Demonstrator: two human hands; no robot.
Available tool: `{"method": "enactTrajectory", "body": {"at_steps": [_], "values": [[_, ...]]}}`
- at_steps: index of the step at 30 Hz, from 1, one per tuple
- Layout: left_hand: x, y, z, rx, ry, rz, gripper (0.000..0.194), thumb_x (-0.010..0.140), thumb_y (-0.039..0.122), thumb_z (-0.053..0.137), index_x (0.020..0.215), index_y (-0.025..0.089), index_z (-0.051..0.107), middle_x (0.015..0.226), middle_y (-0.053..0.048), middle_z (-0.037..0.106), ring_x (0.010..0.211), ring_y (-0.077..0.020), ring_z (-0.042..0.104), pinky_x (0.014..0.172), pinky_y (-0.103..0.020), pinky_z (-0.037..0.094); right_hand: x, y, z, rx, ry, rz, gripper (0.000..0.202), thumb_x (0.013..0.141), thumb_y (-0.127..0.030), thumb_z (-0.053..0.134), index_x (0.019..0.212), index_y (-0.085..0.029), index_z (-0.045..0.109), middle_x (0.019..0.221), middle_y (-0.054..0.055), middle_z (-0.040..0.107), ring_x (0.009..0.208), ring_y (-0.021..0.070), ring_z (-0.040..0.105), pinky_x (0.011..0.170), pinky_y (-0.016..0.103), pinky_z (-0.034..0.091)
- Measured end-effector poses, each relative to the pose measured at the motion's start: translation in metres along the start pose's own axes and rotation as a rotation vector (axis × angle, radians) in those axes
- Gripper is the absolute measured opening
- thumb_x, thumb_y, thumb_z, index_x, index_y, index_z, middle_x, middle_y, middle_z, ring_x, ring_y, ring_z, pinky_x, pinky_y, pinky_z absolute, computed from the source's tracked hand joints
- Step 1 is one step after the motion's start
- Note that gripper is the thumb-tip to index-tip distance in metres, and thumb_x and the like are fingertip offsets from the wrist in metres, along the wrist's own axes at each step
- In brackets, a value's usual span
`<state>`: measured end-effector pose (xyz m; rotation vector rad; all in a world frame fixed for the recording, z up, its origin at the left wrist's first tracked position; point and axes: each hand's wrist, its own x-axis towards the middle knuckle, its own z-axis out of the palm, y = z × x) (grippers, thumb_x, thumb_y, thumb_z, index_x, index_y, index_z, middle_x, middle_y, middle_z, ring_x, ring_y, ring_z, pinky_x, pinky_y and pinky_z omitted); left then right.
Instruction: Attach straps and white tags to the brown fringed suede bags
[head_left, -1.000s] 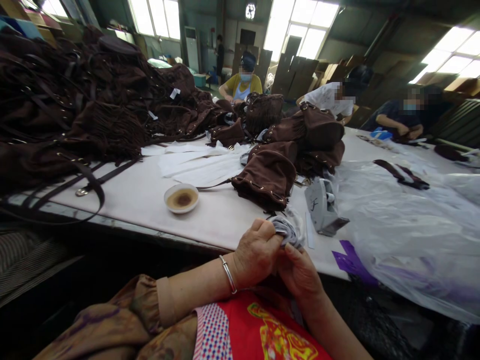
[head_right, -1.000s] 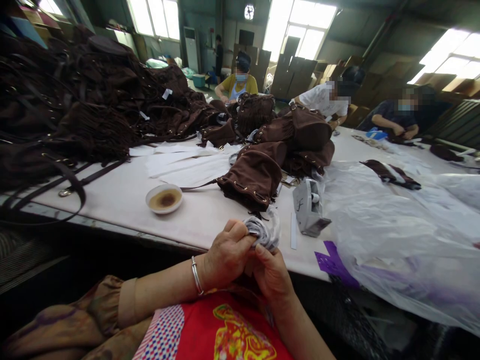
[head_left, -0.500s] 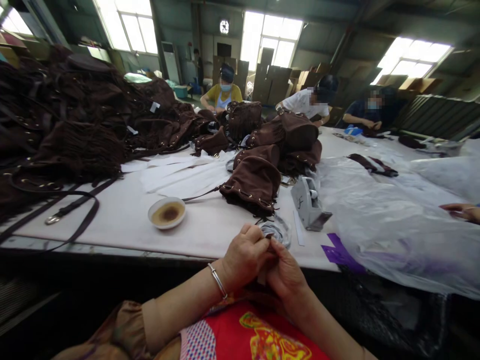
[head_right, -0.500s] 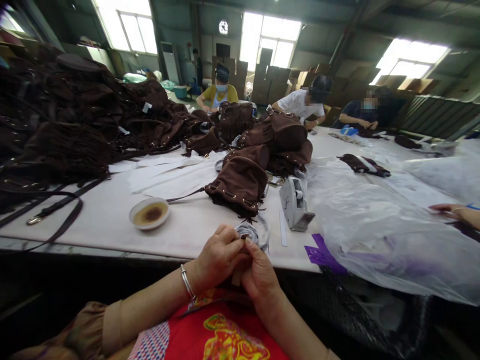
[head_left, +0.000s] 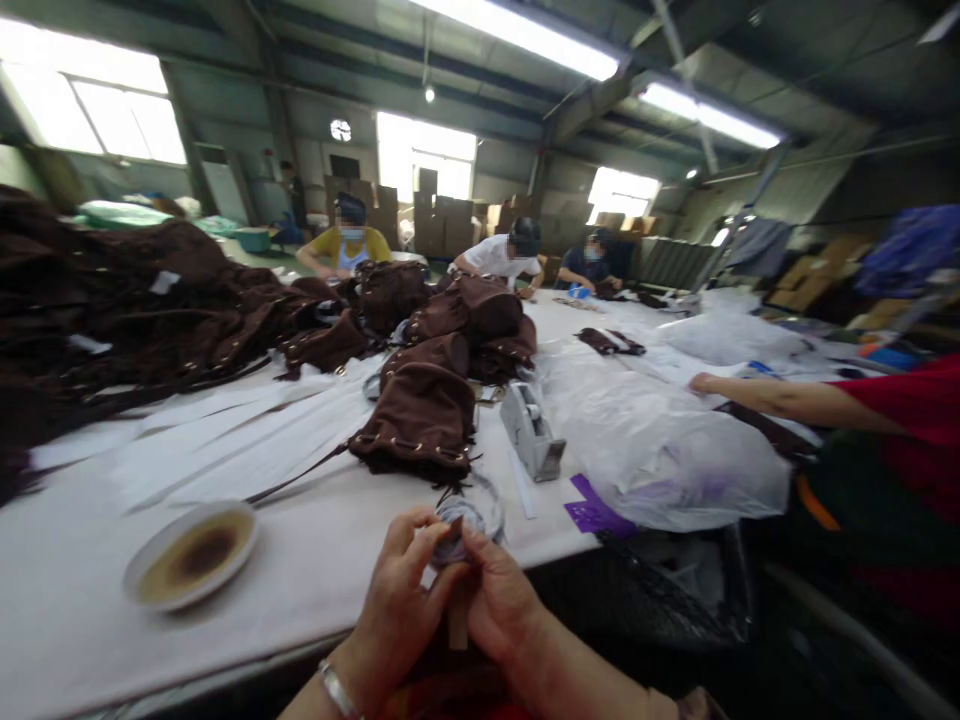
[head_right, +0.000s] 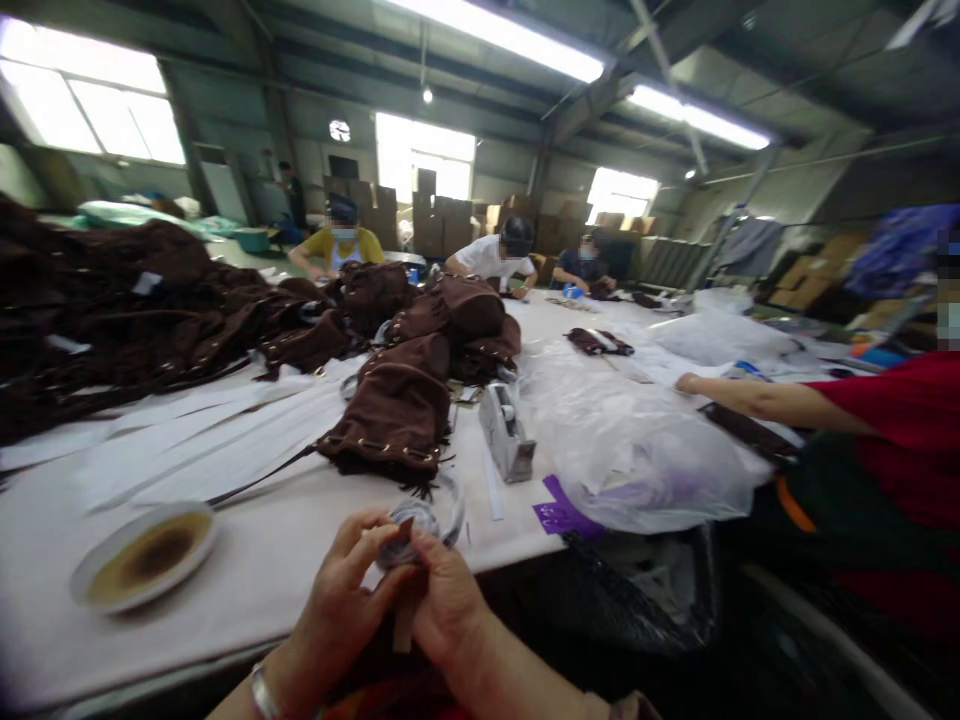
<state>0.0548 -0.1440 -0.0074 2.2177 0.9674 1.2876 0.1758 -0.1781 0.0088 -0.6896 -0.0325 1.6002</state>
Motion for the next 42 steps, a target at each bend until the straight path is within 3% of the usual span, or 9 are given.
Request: {"method": "enactTrajectory", "body": {"at_steps": [8, 17, 25, 28, 33, 36, 38, 40, 42], "values": [[-0.001, -0.032, 0.012, 0.035, 0.044, 0.208, 0.034, 0.082, 0.024, 0.061, 0.113, 0.039, 0.059, 0.107, -0.004, 0.058, 0.108, -0.0261, 0.061, 0.082, -0.038, 0.062, 0.021, 0.006, -0.011, 0.070, -0.085, 0.070, 0.045, 0.064, -0.035, 0.083, 0.097, -0.008, 0.068, 0.089, 0.009, 0.072, 0.074, 0.0144, 0.067, 0.062, 0.020, 0.051], [0.006, -0.040, 0.004, -0.001, -0.066, 0.125, 0.033, 0.077, 0.027, 0.065, 0.108, 0.035, 0.062, 0.109, -0.004, 0.064, 0.099, -0.0266, 0.066, 0.078, -0.036, 0.064, 0.036, 0.016, -0.012, 0.007, -0.076, -0.006, 0.045, 0.058, -0.036, 0.085, 0.092, -0.011, 0.068, 0.085, 0.007, 0.072, 0.079, 0.0195, 0.067, 0.070, 0.028, 0.051], [0.019, -0.016, -0.015, -0.047, -0.207, -0.075, 0.021, 0.071, 0.008, 0.063, 0.088, 0.019, 0.066, 0.106, -0.008, 0.057, 0.097, -0.0212, 0.061, 0.088, -0.036, 0.057, 0.031, 0.016, -0.002, -0.164, 0.061, 0.072, 0.033, 0.067, -0.039, 0.080, 0.087, -0.014, 0.069, 0.073, 0.003, 0.072, 0.063, 0.0162, 0.066, 0.057, 0.026, 0.052], [0.020, -0.013, -0.020, -0.061, -0.190, -0.104, 0.024, 0.069, 0.005, 0.065, 0.090, 0.016, 0.067, 0.111, -0.009, 0.055, 0.102, -0.0210, 0.057, 0.092, -0.038, 0.053, 0.034, 0.014, 0.002, -0.195, 0.023, 0.090, 0.030, 0.068, -0.034, 0.082, 0.086, -0.014, 0.067, 0.074, 0.003, 0.072, 0.058, 0.0121, 0.064, 0.053, 0.021, 0.051], [0.020, -0.026, -0.027, -0.017, -0.088, -0.100, 0.015, 0.072, 0.007, 0.064, 0.085, 0.014, 0.063, 0.106, -0.010, 0.053, 0.102, -0.0214, 0.055, 0.093, -0.041, 0.051, 0.044, 0.016, 0.012, -0.266, -0.089, 0.061, 0.025, 0.072, -0.030, 0.079, 0.090, -0.018, 0.067, 0.084, 0.001, 0.073, 0.072, 0.0126, 0.068, 0.066, 0.022, 0.056], [0.018, -0.042, -0.032, 0.049, -0.034, -0.111, 0.014, 0.073, 0.008, 0.064, 0.086, 0.013, 0.063, 0.109, -0.011, 0.052, 0.105, -0.0218, 0.053, 0.095, -0.041, 0.050, 0.041, 0.017, 0.005, -0.478, -0.175, 0.109, 0.032, 0.075, -0.035, 0.076, 0.100, -0.017, 0.068, 0.088, 0.003, 0.073, 0.074, 0.0153, 0.067, 0.065, 0.027, 0.056], [0.014, -0.056, -0.034, 0.100, -0.035, -0.147, 0.016, 0.072, 0.008, 0.066, 0.087, 0.012, 0.064, 0.111, -0.012, 0.052, 0.106, -0.0215, 0.053, 0.097, -0.041, 0.050, 0.037, 0.016, -0.009, -0.807, -0.147, 0.095, 0.035, 0.073, -0.034, 0.076, 0.103, -0.017, 0.068, 0.078, 0.002, 0.071, 0.065, 0.0166, 0.065, 0.057, 0.028, 0.053], [0.007, -0.069, -0.032, 0.146, -0.080, -0.179, 0.018, 0.071, 0.008, 0.067, 0.089, 0.013, 0.065, 0.112, -0.011, 0.054, 0.107, -0.0215, 0.054, 0.097, -0.041, 0.049, 0.034, 0.010, -0.024, -1.202, -0.101, -0.096, 0.028, 0.071, -0.031, 0.077, 0.095, -0.018, 0.071, 0.068, 0.002, 0.068, 0.060, 0.0178, 0.062, 0.056, 0.029, 0.050], [-0.001, -0.077, -0.028, 0.191, -0.125, -0.194, 0.020, 0.071, 0.009, 0.069, 0.090, 0.014, 0.067, 0.114, -0.011, 0.055, 0.109, -0.0222, 0.054, 0.097, -0.041, 0.049, 0.036, 0.001, -0.031, -1.505, -0.121, -0.427, 0.016, 0.074, -0.031, 0.074, 0.087, -0.021, 0.073, 0.071, 0.004, 0.069, 0.067, 0.0200, 0.063, 0.065, 0.033, 0.050]]}}
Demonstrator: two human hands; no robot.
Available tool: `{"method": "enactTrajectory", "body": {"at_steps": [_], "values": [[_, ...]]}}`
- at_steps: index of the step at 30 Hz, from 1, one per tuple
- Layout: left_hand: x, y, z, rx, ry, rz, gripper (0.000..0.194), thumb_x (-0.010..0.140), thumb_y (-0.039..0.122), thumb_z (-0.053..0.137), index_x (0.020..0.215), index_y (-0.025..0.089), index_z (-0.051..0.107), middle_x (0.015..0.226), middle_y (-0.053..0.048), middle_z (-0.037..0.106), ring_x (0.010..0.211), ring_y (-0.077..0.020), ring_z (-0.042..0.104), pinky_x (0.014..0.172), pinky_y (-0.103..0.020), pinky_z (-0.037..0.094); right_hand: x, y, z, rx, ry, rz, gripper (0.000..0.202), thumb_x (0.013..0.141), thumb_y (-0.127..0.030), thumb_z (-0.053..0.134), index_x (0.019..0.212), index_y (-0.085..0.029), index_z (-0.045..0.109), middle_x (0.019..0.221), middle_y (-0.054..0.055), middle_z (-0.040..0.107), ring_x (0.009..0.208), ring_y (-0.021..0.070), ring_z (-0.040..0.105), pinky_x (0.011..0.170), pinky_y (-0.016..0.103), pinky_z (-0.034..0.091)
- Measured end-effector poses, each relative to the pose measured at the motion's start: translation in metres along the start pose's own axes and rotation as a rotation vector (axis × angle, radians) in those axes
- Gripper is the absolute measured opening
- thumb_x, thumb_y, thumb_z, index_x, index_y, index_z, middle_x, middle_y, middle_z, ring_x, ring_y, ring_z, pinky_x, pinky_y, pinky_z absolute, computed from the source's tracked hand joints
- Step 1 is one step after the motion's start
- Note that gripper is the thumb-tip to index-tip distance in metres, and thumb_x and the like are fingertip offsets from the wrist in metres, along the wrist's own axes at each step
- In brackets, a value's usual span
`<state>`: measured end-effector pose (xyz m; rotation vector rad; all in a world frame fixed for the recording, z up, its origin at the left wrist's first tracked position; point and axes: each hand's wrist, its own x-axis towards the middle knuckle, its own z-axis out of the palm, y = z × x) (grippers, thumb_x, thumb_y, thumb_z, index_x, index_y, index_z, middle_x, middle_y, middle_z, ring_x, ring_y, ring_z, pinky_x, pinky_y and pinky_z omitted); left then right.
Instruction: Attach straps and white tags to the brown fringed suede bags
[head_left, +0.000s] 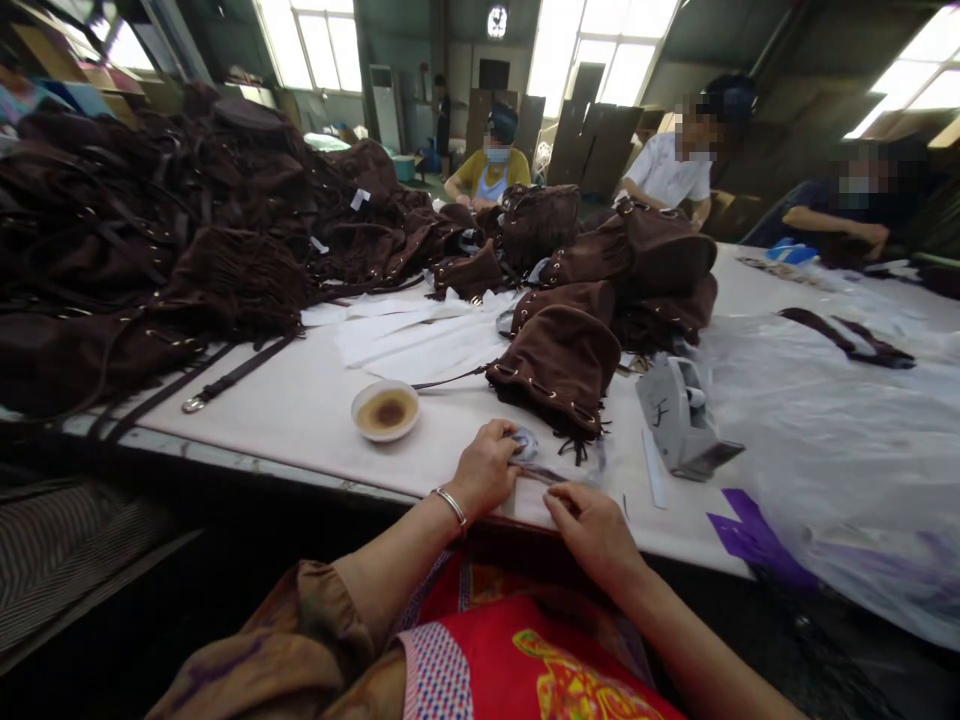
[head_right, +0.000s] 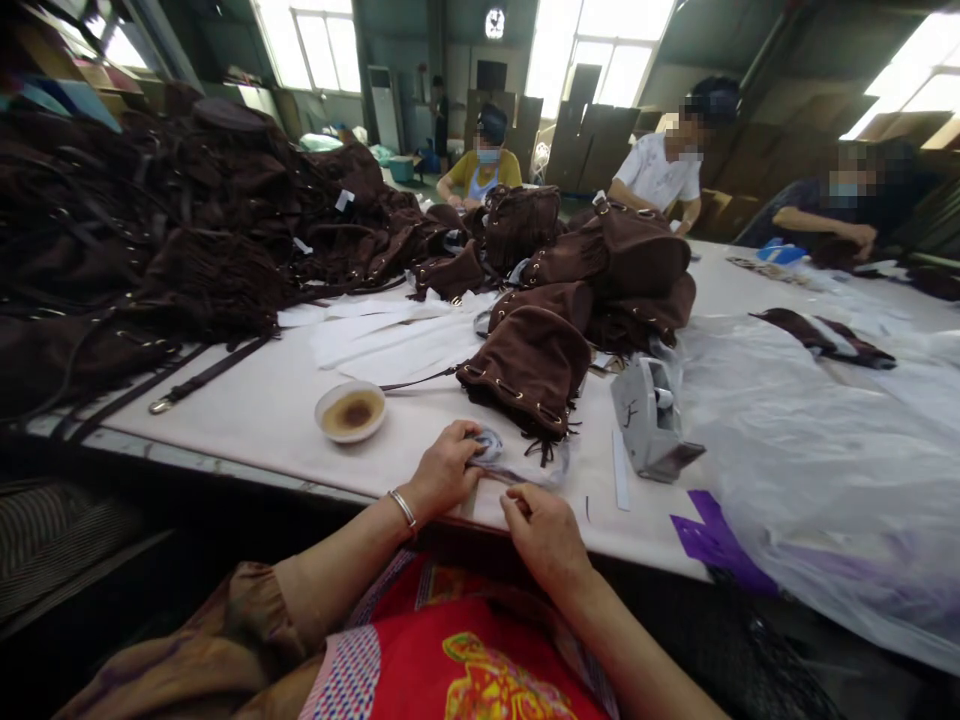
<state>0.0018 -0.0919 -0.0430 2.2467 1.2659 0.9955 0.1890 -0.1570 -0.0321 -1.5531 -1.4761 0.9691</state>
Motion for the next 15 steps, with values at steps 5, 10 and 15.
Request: {"method": "enactTrajectory", "body": {"at_steps": [5, 10, 15], "values": [[-0.007, 0.000, 0.007, 0.128, -0.018, 0.009, 0.021, 0.075, 0.014, 0.070, 0.095, 0.018, 0.070, 0.120, -0.010, 0.058, 0.114, -0.0243, 0.051, 0.096, -0.044, 0.048, 0.039, -0.014, -0.005, -0.346, 0.033, -0.497, 0.023, 0.087, -0.027, 0.058, 0.106, -0.022, 0.071, 0.097, 0.009, 0.066, 0.089, 0.0219, 0.061, 0.085, 0.036, 0.047], [-0.003, -0.008, 0.004, 0.149, -0.045, 0.050, 0.019, 0.079, 0.023, 0.069, 0.098, 0.018, 0.071, 0.116, -0.010, 0.062, 0.109, -0.0239, 0.055, 0.096, -0.045, 0.046, 0.073, -0.019, 0.016, -0.496, -0.165, -0.618, 0.019, 0.090, -0.022, 0.053, 0.085, -0.022, 0.072, 0.084, 0.005, 0.061, 0.083, 0.0182, 0.057, 0.079, 0.030, 0.045], [-0.004, -0.023, 0.005, 0.006, -0.113, 0.107, 0.031, 0.083, 0.027, 0.066, 0.111, 0.015, 0.066, 0.118, -0.011, 0.061, 0.110, -0.0223, 0.055, 0.099, -0.040, 0.046, 0.075, -0.015, 0.022, -0.606, -0.186, -0.658, 0.022, 0.090, -0.018, 0.050, 0.079, -0.020, 0.069, 0.083, 0.006, 0.059, 0.082, 0.0176, 0.055, 0.078, 0.029, 0.044]]}}
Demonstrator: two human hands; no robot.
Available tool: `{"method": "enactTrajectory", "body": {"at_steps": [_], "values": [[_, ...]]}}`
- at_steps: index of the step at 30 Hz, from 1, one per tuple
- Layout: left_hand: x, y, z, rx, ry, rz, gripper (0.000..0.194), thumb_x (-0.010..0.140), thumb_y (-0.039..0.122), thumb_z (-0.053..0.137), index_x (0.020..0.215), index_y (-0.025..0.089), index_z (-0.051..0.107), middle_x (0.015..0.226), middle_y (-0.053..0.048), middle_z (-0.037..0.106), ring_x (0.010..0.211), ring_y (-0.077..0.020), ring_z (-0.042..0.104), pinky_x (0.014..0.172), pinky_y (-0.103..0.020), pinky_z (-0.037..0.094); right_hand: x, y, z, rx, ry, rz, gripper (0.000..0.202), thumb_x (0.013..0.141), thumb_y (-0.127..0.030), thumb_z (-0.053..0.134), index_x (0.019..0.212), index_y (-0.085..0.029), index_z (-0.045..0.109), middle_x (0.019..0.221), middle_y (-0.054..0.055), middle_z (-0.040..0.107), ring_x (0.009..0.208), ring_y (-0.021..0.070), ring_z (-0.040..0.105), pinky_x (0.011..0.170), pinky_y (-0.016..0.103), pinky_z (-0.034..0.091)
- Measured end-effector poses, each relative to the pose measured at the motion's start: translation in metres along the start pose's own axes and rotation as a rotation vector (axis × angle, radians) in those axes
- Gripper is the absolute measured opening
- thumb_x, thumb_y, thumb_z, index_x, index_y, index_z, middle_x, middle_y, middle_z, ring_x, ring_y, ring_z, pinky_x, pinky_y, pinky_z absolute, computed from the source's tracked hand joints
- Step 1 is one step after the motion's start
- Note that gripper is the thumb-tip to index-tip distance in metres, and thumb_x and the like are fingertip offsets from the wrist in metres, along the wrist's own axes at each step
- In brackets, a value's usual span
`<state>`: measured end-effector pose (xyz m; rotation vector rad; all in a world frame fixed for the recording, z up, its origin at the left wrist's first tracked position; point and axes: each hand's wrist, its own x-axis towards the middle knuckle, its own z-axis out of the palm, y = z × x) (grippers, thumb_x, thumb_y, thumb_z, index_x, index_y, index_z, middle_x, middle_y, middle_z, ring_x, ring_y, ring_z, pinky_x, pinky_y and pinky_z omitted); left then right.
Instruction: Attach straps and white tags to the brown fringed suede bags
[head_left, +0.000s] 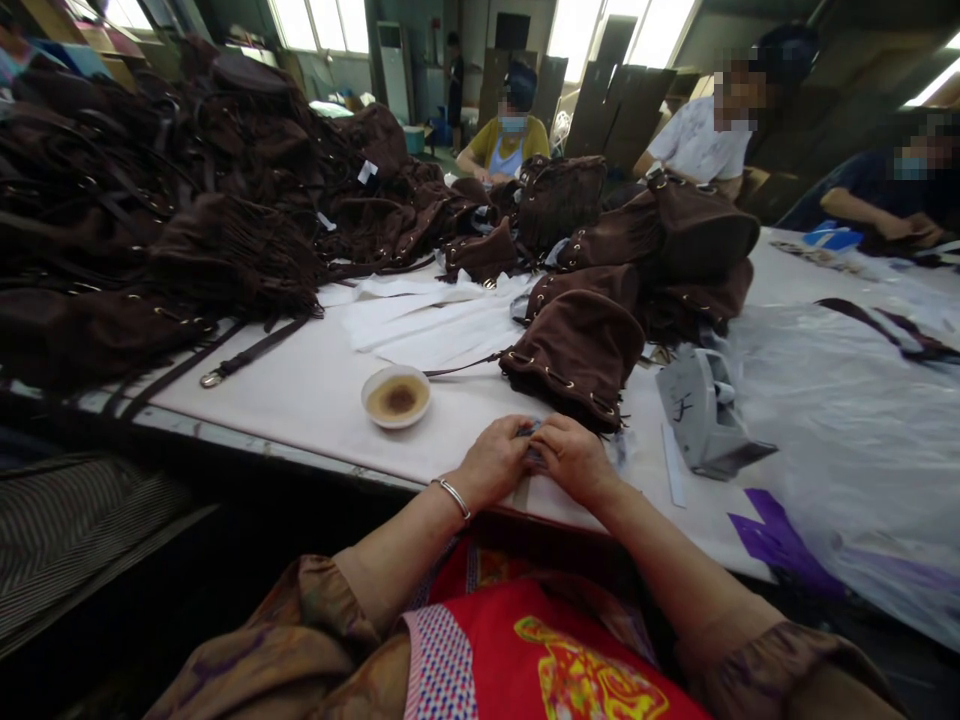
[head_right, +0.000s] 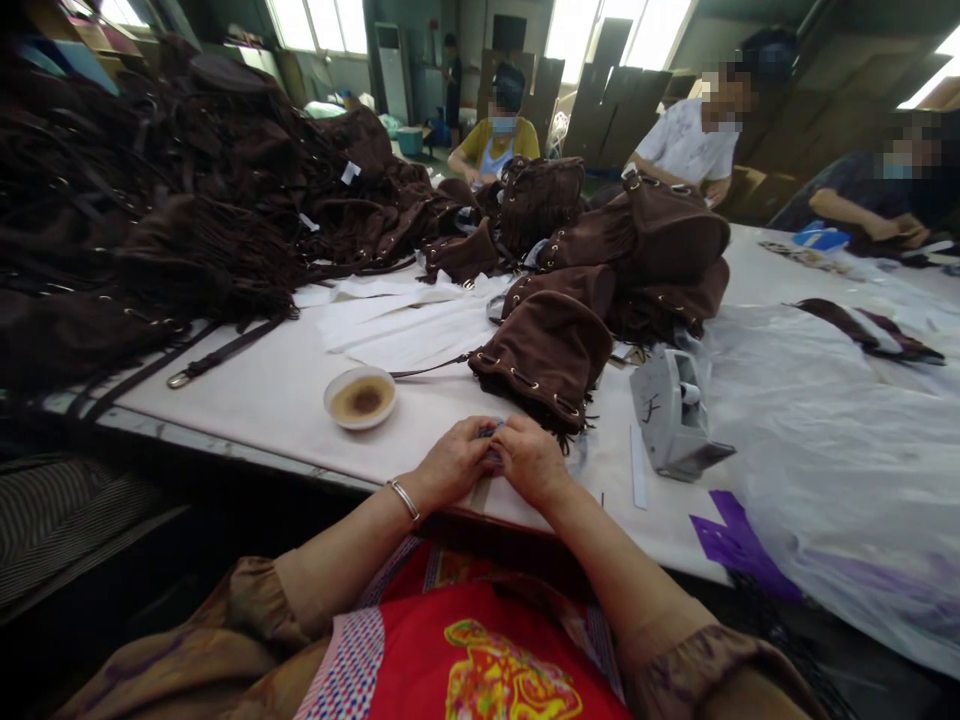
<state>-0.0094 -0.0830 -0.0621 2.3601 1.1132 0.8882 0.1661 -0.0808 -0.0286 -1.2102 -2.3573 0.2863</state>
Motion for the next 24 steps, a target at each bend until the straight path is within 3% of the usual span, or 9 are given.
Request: {"method": "enactTrajectory", "body": {"at_steps": [8, 13, 19, 24], "values": [[0.000, -0.002, -0.001, -0.011, -0.023, -0.029, 0.025, 0.085, 0.021, 0.061, 0.109, 0.015, 0.067, 0.121, -0.011, 0.059, 0.112, -0.0242, 0.054, 0.099, -0.044, 0.046, 0.008, -0.004, -0.013, 0.036, 0.046, -0.027, 0.023, 0.092, -0.018, 0.048, 0.082, -0.019, 0.069, 0.090, 0.008, 0.063, 0.089, 0.0191, 0.058, 0.084, 0.031, 0.046], [0.003, -0.003, 0.000, 0.009, -0.042, -0.020, 0.019, 0.086, 0.018, 0.057, 0.100, 0.013, 0.068, 0.122, -0.012, 0.056, 0.110, -0.0245, 0.052, 0.099, -0.043, 0.046, -0.020, -0.008, -0.020, 0.090, 0.263, -0.008, 0.019, 0.092, -0.021, 0.053, 0.102, -0.021, 0.068, 0.101, 0.010, 0.064, 0.095, 0.0211, 0.061, 0.088, 0.035, 0.050], [0.005, -0.004, 0.001, 0.045, -0.072, 0.003, 0.016, 0.088, 0.018, 0.054, 0.094, 0.009, 0.066, 0.125, -0.016, 0.052, 0.117, -0.0268, 0.047, 0.106, -0.043, 0.041, -0.068, -0.027, 0.000, -0.087, -0.018, -0.020, 0.030, 0.087, -0.024, 0.061, 0.116, -0.016, 0.063, 0.111, 0.014, 0.065, 0.101, 0.0278, 0.060, 0.088, 0.042, 0.052], [0.020, 0.010, -0.016, -0.127, -0.072, -0.123, 0.015, 0.088, 0.018, 0.052, 0.087, 0.013, 0.066, 0.112, -0.012, 0.057, 0.109, -0.0225, 0.052, 0.104, -0.039, 0.043, -0.060, -0.030, 0.003, -0.161, 0.080, 0.002, 0.042, 0.088, -0.021, 0.058, 0.129, -0.014, 0.055, 0.117, 0.015, 0.063, 0.105, 0.0281, 0.059, 0.089, 0.041, 0.053]]}}
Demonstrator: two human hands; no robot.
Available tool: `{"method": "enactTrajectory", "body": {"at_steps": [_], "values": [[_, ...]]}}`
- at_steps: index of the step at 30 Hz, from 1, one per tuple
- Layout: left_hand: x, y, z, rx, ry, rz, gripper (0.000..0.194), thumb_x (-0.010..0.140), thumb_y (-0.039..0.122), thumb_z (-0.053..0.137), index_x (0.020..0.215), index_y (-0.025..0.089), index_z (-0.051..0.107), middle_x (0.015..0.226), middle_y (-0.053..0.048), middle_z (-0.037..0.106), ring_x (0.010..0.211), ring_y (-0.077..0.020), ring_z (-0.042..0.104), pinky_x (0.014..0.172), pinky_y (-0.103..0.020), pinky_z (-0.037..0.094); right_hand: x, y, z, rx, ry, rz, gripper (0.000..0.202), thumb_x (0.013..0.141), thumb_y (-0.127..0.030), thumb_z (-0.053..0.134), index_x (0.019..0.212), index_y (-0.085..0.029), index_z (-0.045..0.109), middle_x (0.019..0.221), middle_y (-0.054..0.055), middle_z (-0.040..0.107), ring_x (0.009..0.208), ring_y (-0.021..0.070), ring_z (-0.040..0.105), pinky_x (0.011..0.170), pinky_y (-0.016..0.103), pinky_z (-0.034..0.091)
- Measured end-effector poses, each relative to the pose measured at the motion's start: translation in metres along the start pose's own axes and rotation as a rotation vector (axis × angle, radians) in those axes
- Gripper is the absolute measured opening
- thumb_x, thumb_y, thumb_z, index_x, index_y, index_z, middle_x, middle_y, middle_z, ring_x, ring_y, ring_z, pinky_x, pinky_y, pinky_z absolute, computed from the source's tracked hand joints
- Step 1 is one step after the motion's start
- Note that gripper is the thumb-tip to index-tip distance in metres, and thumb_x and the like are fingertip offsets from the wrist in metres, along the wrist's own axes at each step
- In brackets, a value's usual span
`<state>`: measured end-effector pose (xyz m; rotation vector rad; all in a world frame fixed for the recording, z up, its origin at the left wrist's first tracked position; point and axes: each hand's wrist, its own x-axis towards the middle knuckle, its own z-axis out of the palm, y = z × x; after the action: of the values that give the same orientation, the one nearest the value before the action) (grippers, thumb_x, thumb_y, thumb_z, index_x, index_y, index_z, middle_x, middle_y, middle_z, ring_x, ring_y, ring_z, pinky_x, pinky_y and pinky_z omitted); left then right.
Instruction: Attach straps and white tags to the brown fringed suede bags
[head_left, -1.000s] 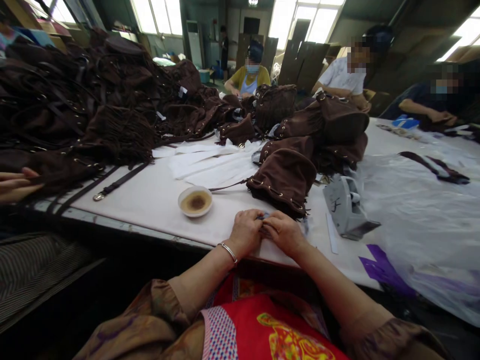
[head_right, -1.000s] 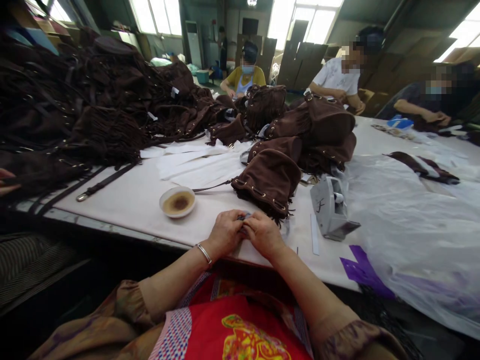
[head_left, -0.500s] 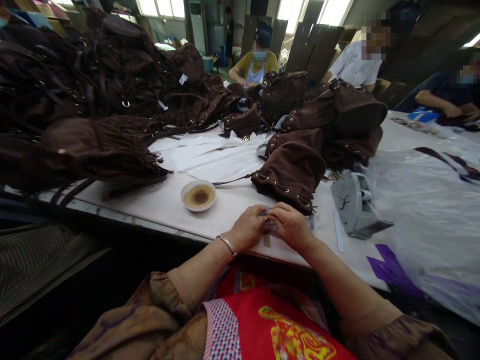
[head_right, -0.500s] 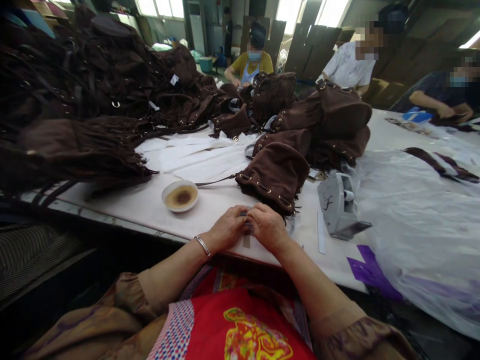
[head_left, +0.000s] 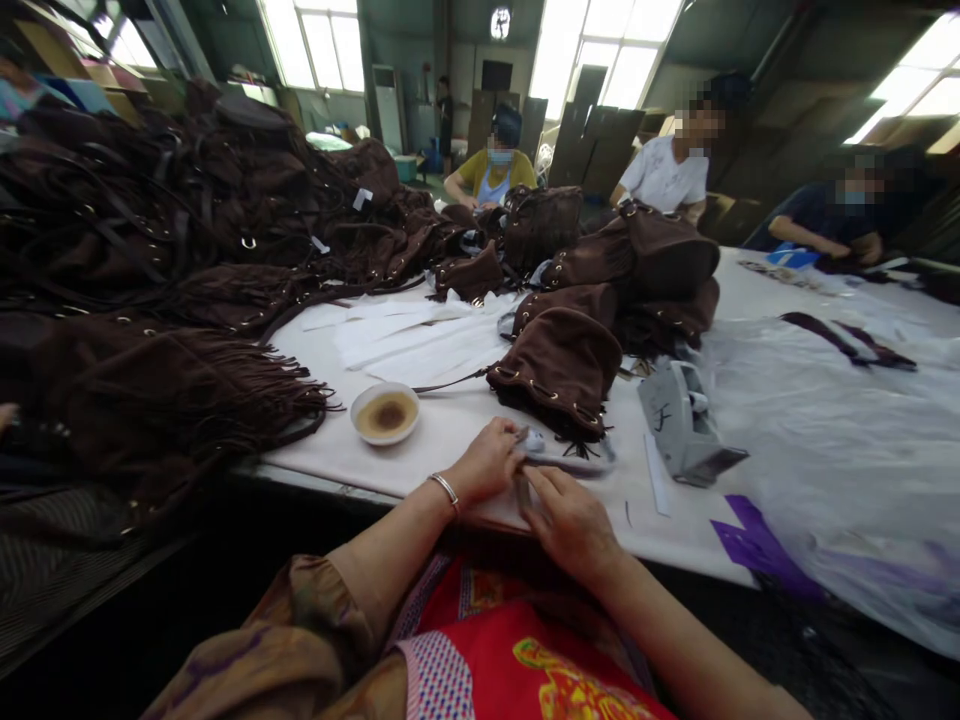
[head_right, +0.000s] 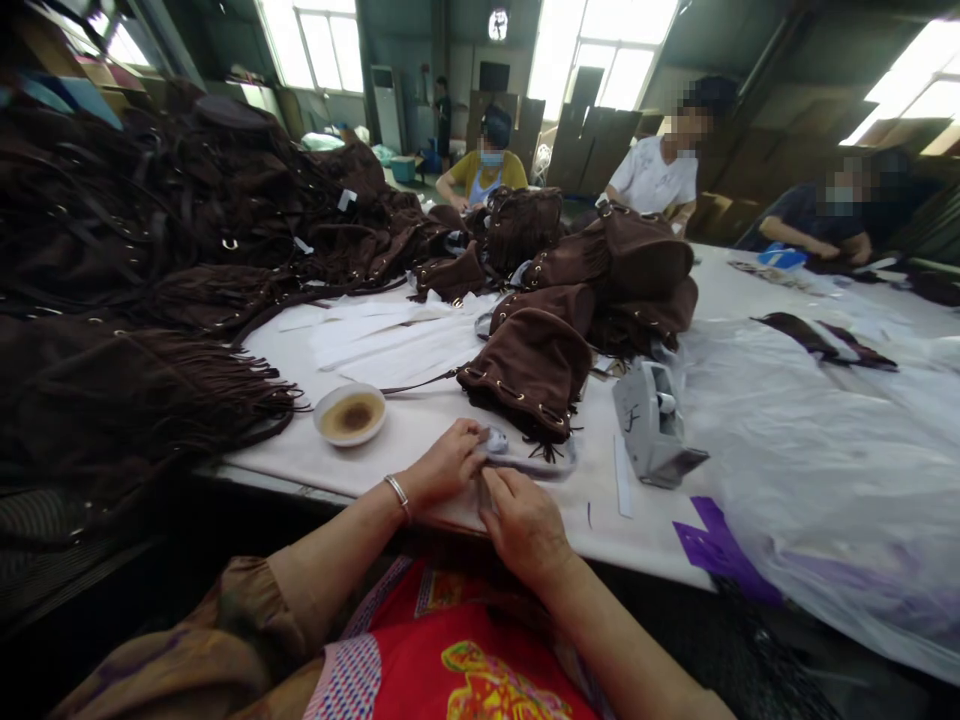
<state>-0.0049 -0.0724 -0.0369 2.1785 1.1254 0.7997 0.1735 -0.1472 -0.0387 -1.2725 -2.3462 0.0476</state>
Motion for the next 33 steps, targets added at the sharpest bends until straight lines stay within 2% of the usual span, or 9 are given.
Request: {"method": "enactTrajectory", "body": {"at_steps": [4, 9, 12, 15, 20, 24, 28, 30, 33], "values": [[0.003, 0.030, -0.010, -0.337, -0.086, -0.186, 0.027, 0.091, 0.029, 0.050, 0.074, 0.013, 0.064, 0.096, -0.008, 0.059, 0.089, -0.0183, 0.058, 0.087, -0.037, 0.052, 0.012, 0.001, -0.026, -0.078, 0.125, -0.080, 0.039, 0.091, -0.016, 0.052, 0.130, -0.015, 0.055, 0.109, 0.014, 0.065, 0.101, 0.0264, 0.060, 0.088, 0.041, 0.052], [-0.004, 0.052, -0.011, -0.953, -0.187, -0.534, 0.039, 0.076, 0.049, 0.069, 0.085, 0.011, 0.065, 0.084, -0.005, 0.063, 0.075, -0.0137, 0.059, 0.065, -0.026, 0.052, 0.010, 0.011, -0.065, -0.073, 0.100, -0.292, 0.036, 0.092, -0.011, 0.047, 0.124, -0.019, 0.061, 0.110, 0.012, 0.066, 0.098, 0.0229, 0.060, 0.087, 0.039, 0.050], [-0.006, 0.056, -0.011, -1.092, -0.221, -0.656, 0.047, 0.063, 0.051, 0.080, 0.079, 0.009, 0.066, 0.078, -0.005, 0.062, 0.069, -0.0104, 0.055, 0.061, -0.022, 0.047, 0.000, 0.023, -0.076, -0.092, 0.146, -0.318, 0.041, 0.091, -0.009, 0.049, 0.128, -0.023, 0.060, 0.123, 0.011, 0.062, 0.113, 0.0248, 0.056, 0.093, 0.042, 0.047], [-0.006, 0.061, -0.010, -1.161, -0.245, -0.698, 0.051, 0.058, 0.052, 0.082, 0.078, 0.009, 0.065, 0.075, -0.004, 0.060, 0.067, -0.0096, 0.053, 0.060, -0.022, 0.045, -0.004, 0.029, -0.077, -0.140, 0.143, -0.312, 0.042, 0.089, -0.012, 0.056, 0.128, -0.026, 0.060, 0.132, 0.012, 0.058, 0.124, 0.0297, 0.048, 0.098, 0.048, 0.041], [-0.010, 0.073, -0.002, -0.956, -0.313, -0.615, 0.050, 0.065, 0.058, 0.073, 0.077, 0.011, 0.063, 0.068, 0.000, 0.055, 0.059, -0.0086, 0.046, 0.057, -0.022, 0.042, 0.002, 0.017, -0.075, 0.087, 0.111, -0.264, 0.023, 0.089, -0.013, 0.055, 0.105, -0.023, 0.067, 0.112, 0.009, 0.066, 0.106, 0.0233, 0.057, 0.092, 0.041, 0.042], [-0.023, 0.079, 0.005, -0.606, -0.306, -0.452, 0.047, 0.079, 0.058, 0.057, 0.078, 0.012, 0.064, 0.069, -0.002, 0.059, 0.060, -0.0127, 0.049, 0.055, -0.023, 0.039, -0.002, 0.001, -0.065, 0.346, 0.125, -0.005, 0.017, 0.090, -0.013, 0.050, 0.077, -0.019, 0.058, 0.084, 0.004, 0.065, 0.082, 0.0161, 0.060, 0.078, 0.030, 0.045], [-0.030, 0.070, 0.014, -0.491, -0.265, -0.376, 0.049, 0.086, 0.059, 0.044, 0.088, 0.016, 0.066, 0.088, -0.007, 0.067, 0.074, -0.0186, 0.058, 0.062, -0.026, 0.046, -0.004, 0.000, -0.040, 0.408, 0.230, 0.186, 0.024, 0.087, -0.014, 0.053, 0.064, -0.019, 0.049, 0.067, 0.001, 0.059, 0.066, 0.0131, 0.056, 0.063, 0.025, 0.042], [-0.030, 0.067, 0.015, -0.434, -0.208, -0.330, 0.044, 0.087, 0.055, 0.045, 0.090, 0.017, 0.068, 0.096, -0.008, 0.068, 0.086, -0.0216, 0.061, 0.074, -0.028, 0.048, -0.003, 0.002, -0.033, 0.451, 0.262, 0.249, 0.023, 0.085, -0.014, 0.055, 0.063, -0.019, 0.049, 0.069, 0.001, 0.059, 0.066, 0.0127, 0.056, 0.062, 0.024, 0.042], [-0.032, 0.072, 0.011, -0.391, -0.162, -0.253, 0.036, 0.089, 0.044, 0.044, 0.091, 0.018, 0.069, 0.106, -0.009, 0.068, 0.100, -0.0226, 0.060, 0.089, -0.029, 0.046, -0.004, 0.001, -0.035, 0.562, 0.255, 0.310, 0.017, 0.081, -0.014, 0.058, 0.065, -0.018, 0.053, 0.091, 0.006, 0.064, 0.085, 0.0152, 0.062, 0.076, 0.026, 0.047]]}}
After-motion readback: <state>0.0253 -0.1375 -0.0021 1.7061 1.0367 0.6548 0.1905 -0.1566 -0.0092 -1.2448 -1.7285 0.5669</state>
